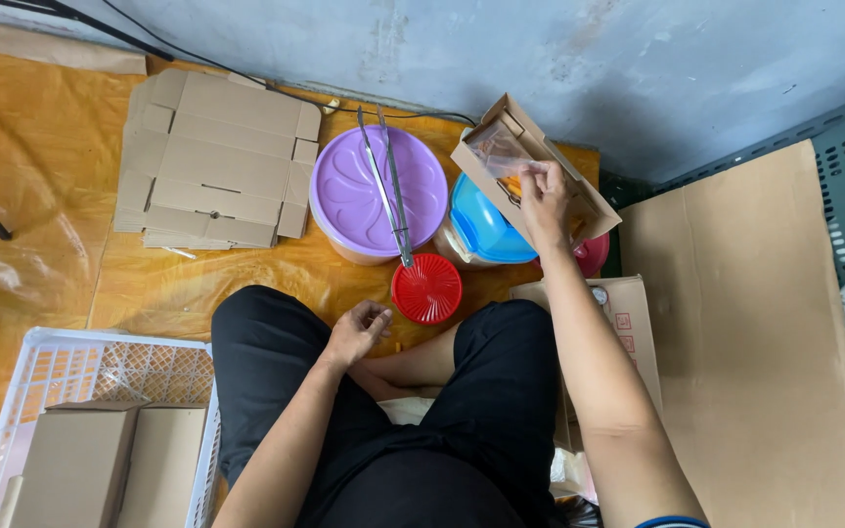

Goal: A person uses tongs to pack snacks into small bags and then folds a cardboard box to assemble a snack package.

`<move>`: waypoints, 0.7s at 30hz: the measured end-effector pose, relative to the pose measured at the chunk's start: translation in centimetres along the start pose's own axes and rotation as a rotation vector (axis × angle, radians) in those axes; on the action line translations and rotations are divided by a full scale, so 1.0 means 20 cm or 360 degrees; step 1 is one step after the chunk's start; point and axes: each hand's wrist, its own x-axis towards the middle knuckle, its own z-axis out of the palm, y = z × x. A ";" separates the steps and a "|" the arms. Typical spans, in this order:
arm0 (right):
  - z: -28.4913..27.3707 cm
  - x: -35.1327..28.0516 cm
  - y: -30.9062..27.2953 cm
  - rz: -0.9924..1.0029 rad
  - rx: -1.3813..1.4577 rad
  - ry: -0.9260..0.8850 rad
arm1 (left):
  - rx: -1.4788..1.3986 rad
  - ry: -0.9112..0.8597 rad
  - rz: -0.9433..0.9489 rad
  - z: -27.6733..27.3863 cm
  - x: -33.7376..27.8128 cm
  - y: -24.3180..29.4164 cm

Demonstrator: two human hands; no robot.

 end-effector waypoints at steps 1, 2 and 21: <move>-0.01 0.00 0.00 0.0002 0.0001 0.0007 | 0.0004 -0.0005 0.0002 0.00 0.01 -0.02; -0.01 0.01 0.00 -0.0024 -0.0106 0.0008 | 0.0031 -0.0002 -0.0002 0.01 0.03 -0.04; 0.13 -0.10 0.04 -0.1283 -0.1256 0.0130 | 0.0238 0.0016 -0.0054 0.02 0.08 -0.08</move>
